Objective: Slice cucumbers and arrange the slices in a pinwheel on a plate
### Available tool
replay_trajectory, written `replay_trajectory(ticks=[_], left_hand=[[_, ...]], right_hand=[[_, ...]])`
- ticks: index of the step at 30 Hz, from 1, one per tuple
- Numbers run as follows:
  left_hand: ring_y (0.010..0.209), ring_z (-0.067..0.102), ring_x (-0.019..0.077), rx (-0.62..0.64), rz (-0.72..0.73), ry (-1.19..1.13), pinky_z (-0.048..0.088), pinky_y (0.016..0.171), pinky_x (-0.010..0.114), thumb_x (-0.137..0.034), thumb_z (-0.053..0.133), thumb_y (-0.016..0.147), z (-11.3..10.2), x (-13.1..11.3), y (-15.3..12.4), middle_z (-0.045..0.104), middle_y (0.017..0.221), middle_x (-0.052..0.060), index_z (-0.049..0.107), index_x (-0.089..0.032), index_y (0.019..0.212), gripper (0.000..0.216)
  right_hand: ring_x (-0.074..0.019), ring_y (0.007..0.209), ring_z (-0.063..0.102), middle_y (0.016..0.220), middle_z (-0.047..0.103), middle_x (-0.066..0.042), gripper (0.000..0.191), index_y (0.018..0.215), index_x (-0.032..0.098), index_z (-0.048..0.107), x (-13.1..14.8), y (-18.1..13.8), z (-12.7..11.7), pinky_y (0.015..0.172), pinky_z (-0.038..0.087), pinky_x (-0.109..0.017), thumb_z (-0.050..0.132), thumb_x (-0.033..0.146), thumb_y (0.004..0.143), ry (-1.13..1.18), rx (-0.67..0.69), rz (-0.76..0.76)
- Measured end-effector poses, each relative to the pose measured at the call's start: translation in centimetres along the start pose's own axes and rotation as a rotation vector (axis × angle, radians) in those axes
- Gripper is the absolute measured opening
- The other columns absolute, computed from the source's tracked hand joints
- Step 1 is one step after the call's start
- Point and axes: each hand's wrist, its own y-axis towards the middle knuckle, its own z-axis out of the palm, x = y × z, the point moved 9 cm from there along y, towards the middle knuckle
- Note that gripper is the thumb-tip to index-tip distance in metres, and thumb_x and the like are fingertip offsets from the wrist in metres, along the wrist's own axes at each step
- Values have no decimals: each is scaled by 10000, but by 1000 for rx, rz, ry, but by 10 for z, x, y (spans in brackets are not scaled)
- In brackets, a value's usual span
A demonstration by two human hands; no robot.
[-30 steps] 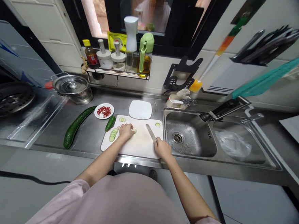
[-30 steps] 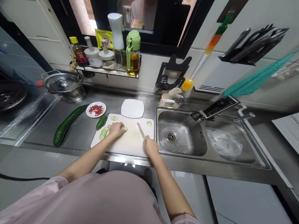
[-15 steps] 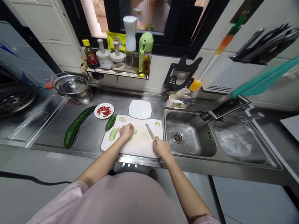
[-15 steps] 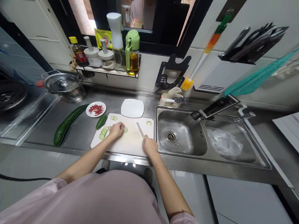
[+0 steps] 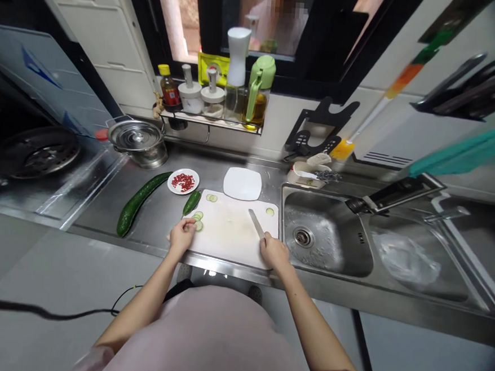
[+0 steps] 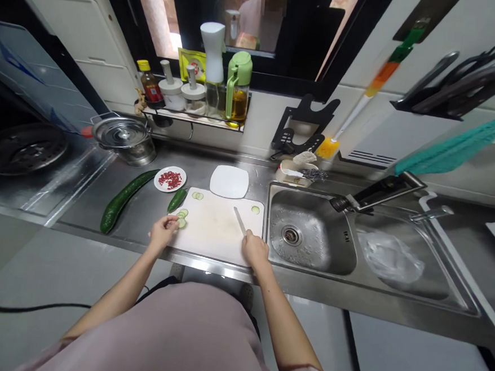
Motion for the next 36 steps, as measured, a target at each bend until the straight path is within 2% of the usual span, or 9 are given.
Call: replay_trajectory(ticks=[3,6,14,25,36], left_hand=[[867,653,198,-43,-35,-11,408,869,349,-329,569,788,-19,20,1,726,915,3,678,-256,1005,254],[872,657,206,-26,-47,15,405,877,363,-317,577,781,-25,26,3,730,891,11,689,-247,981,240],[905,652,213,55,-55,129,359,941,397,-295,582,791,-13,21,10,738,898,1,692,-261,963,207],[1026,585,265,0,17,309,330,919,418,-262,526,828,-13,11,9,726,919,20,693,-302,962,218],[1023,571,263,-10,43,328,337,887,391,-256,551,817,-12,11,7,711,1013,30,691,-286,1002,234]], right_hand=[[-248,980,651,1039,682,-151,351,1180,182,524,0,1,-1,784,438,-321,272,305,968,-12,-7,-4],[-239,979,648,1045,677,-157,353,1188,182,519,1,1,-2,789,435,-322,268,309,974,-27,2,2],[-239,973,648,1040,678,-159,365,1180,180,531,4,2,-3,775,435,-315,262,314,973,-35,10,-2],[-246,981,646,1043,677,-159,384,1180,181,530,3,5,-2,783,434,-327,244,324,968,-33,22,3],[-249,984,643,1042,679,-150,379,1163,172,540,4,6,-4,779,438,-325,256,322,961,-24,20,7]])
